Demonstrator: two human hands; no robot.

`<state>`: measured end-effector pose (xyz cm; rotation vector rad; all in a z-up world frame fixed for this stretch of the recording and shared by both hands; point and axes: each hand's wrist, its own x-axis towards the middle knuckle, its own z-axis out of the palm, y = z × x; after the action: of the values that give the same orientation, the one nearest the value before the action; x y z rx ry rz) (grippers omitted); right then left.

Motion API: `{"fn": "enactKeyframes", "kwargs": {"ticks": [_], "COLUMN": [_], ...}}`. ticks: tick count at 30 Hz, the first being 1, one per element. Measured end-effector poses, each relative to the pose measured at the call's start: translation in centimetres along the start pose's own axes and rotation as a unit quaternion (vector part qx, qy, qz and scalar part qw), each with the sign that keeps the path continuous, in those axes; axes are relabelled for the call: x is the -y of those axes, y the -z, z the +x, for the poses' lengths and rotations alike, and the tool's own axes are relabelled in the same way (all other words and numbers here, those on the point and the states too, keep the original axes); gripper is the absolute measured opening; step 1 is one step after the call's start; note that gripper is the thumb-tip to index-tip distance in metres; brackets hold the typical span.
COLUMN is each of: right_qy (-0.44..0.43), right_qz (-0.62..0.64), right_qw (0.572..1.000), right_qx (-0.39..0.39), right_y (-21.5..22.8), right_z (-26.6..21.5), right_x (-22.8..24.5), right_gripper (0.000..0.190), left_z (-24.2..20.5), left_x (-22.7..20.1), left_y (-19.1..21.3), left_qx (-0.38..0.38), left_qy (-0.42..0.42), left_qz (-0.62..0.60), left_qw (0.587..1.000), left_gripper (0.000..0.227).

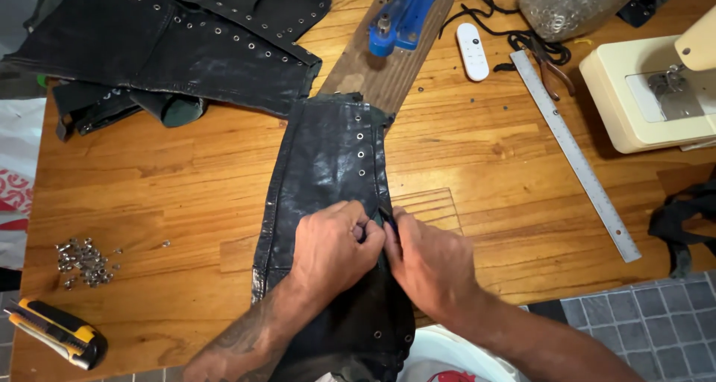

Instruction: Assembling and inspecting leather garment components on a workshop table

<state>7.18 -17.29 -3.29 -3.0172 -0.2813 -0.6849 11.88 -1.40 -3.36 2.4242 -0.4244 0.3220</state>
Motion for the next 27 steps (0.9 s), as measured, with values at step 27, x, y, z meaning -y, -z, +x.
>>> {"fn": "enactKeyframes", "kwargs": {"ticks": [27], "right_qy": [0.007], "right_qz": [-0.163], "right_qw": [0.986], "right_qx": [-0.036], "right_y": [-0.2], "right_z": [-1.3], "right_x": [3.2], "right_gripper": [0.014], "left_z": [0.4], "left_x": [0.0], "left_y": [0.3], "left_qx": [0.035], "left_qy": [0.037], "left_qz": [-0.027], "left_qw": [0.998], "left_gripper": [0.028]}}
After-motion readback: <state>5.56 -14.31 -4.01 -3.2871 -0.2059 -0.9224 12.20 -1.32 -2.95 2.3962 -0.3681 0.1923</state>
